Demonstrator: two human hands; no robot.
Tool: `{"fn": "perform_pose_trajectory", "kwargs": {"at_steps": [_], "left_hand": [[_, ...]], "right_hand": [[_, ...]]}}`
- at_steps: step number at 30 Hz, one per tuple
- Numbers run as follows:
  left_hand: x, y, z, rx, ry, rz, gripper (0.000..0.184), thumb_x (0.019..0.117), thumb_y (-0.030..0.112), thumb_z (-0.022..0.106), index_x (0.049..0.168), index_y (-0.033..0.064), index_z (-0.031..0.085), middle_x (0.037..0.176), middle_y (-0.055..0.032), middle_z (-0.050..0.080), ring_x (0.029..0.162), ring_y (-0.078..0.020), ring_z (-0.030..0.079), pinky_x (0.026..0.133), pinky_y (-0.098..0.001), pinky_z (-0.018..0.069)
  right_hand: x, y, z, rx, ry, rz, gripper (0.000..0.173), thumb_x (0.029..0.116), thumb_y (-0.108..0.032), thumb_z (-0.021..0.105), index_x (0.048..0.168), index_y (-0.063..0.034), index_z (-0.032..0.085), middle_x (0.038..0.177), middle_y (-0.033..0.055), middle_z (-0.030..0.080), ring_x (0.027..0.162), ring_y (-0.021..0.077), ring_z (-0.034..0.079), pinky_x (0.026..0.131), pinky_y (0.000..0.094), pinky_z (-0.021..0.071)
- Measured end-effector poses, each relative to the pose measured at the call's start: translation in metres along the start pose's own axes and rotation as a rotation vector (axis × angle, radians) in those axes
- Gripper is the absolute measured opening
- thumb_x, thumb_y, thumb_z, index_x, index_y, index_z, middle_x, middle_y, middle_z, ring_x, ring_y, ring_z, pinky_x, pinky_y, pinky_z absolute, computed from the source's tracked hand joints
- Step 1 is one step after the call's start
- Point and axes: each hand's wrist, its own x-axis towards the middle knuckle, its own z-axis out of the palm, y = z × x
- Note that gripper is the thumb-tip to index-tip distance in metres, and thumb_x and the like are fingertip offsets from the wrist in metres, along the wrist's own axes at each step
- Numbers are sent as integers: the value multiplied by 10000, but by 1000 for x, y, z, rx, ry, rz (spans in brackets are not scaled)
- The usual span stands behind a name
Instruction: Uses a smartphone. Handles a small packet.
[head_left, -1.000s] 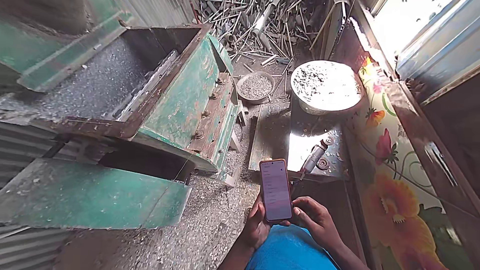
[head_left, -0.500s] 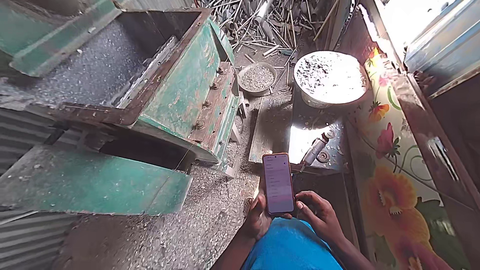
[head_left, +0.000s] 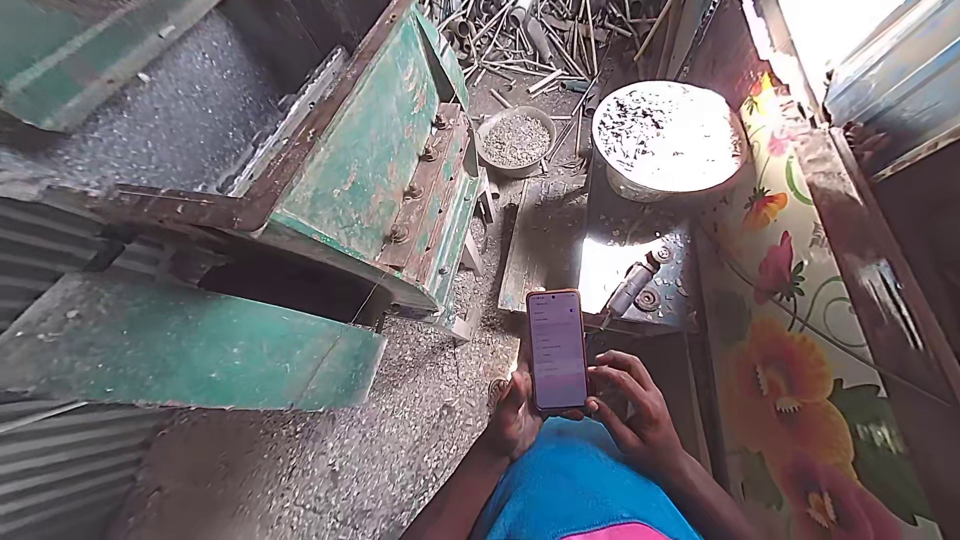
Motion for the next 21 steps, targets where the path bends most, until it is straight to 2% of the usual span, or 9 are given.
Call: {"fn": "perform_pose_trajectory", "kwargs": {"at_steps": [3, 8, 13, 21], "left_hand": [[1, 2, 0, -11, -13, -3, 880, 920, 648, 611, 1584, 188, 261, 1434, -178, 579, 1234, -396, 635, 938, -580, 582], [3, 3, 0, -24, -8, 4, 898, 914, 647, 623, 1580, 175, 251, 1454, -156, 565, 1284, -367, 605, 992, -580, 550], [4, 4, 0, -27, 3, 13, 895, 904, 653, 631, 1569, 175, 270, 1443, -136, 575, 1288, -333, 605, 1019, -548, 539], [5, 5, -1, -27, 28, 7, 919, 896, 663, 631, 1567, 159, 257, 1446, -137, 572, 1281, -342, 609, 991, -554, 556]], "right_hand": [[1, -3, 1, -66, -39, -16, 382, 982, -461, 649, 1270, -213, 684, 1375, 59, 561, 1239, 130, 557, 1038, 304, 499], [7, -10, -3, -129, -97, -74, 355, 984, -450, 657, 1288, -269, 665, 1426, 80, 532, 1331, 170, 511, 1070, 305, 491], [11, -10, -3, -199, -155, -138, 340, 1004, -466, 614, 1314, -334, 662, 1525, 107, 465, 1448, 229, 393, 1187, 394, 356], [14, -12, -6, -281, -236, -128, 355, 1023, -532, 544, 1351, -420, 620, 1625, 140, 340, 1526, 270, 265, 1234, 442, 252]]}}
